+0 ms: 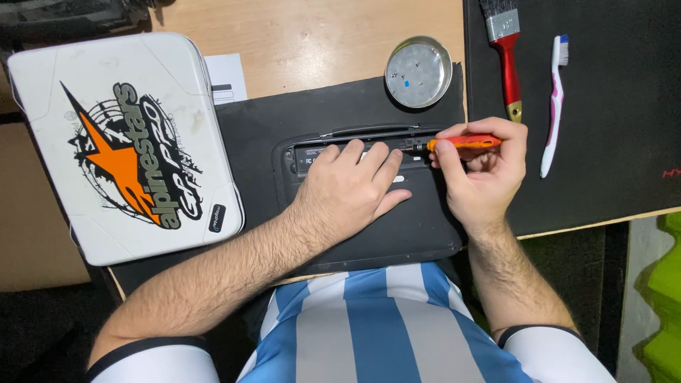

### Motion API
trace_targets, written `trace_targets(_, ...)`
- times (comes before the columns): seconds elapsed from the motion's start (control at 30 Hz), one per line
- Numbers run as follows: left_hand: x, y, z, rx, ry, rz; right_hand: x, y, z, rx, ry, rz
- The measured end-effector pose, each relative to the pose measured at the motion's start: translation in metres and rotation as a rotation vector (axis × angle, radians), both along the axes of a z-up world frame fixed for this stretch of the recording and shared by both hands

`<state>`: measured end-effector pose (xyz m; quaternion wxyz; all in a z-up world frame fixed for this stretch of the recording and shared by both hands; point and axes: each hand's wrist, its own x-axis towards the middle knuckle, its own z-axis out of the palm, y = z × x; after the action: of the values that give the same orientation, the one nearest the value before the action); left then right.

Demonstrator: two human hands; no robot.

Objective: The person is using a screwdriver to fasten screws into the bottom panel of a laptop.

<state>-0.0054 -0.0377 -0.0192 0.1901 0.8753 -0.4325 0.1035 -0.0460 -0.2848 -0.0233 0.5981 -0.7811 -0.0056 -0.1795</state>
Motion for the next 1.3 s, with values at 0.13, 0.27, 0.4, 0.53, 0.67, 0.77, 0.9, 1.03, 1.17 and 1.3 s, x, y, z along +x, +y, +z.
trace_targets(0.13, 0.001, 0.002, 0.004, 0.002, 0.001, -0.016, -0.001, 0.001, -0.001, -0.004, -0.010, 0.002)
trace_targets(0.27, 0.001, 0.003, 0.004, -0.010, 0.012, -0.030, -0.002, 0.004, 0.002, -0.058, -0.056, 0.025)
trace_targets(0.4, 0.000, 0.003, 0.002, -0.015, 0.010, -0.035, -0.002, 0.003, 0.002, -0.083, -0.094, 0.051)
trace_targets(0.53, 0.001, 0.004, 0.004, -0.011, 0.008, -0.038, -0.002, -0.001, -0.002, -0.080, -0.094, 0.069)
trace_targets(0.67, 0.001, 0.004, 0.004, -0.011, 0.010, -0.045, 0.000, -0.001, 0.003, -0.181, -0.128, 0.112)
trace_targets(0.77, 0.001, 0.004, 0.002, -0.020, 0.011, -0.047, 0.008, -0.005, 0.027, -0.352, -0.116, 0.213)
trace_targets(0.9, 0.000, 0.004, -0.003, -0.020, 0.008, -0.040, 0.032, -0.001, 0.079, -0.722, -0.115, 0.461)
trace_targets(1.03, 0.001, 0.003, 0.003, 0.000, -0.144, 0.057, 0.043, -0.005, 0.111, -0.923, -0.111, 0.712)
trace_targets(1.17, 0.000, 0.001, 0.002, -0.031, -0.095, 0.052, 0.039, -0.001, 0.110, -1.536, -0.128, 0.557)
trace_targets(1.3, 0.000, 0.001, 0.001, -0.045, -0.096, 0.049, 0.046, 0.013, 0.130, -1.808, -0.057, 0.577)
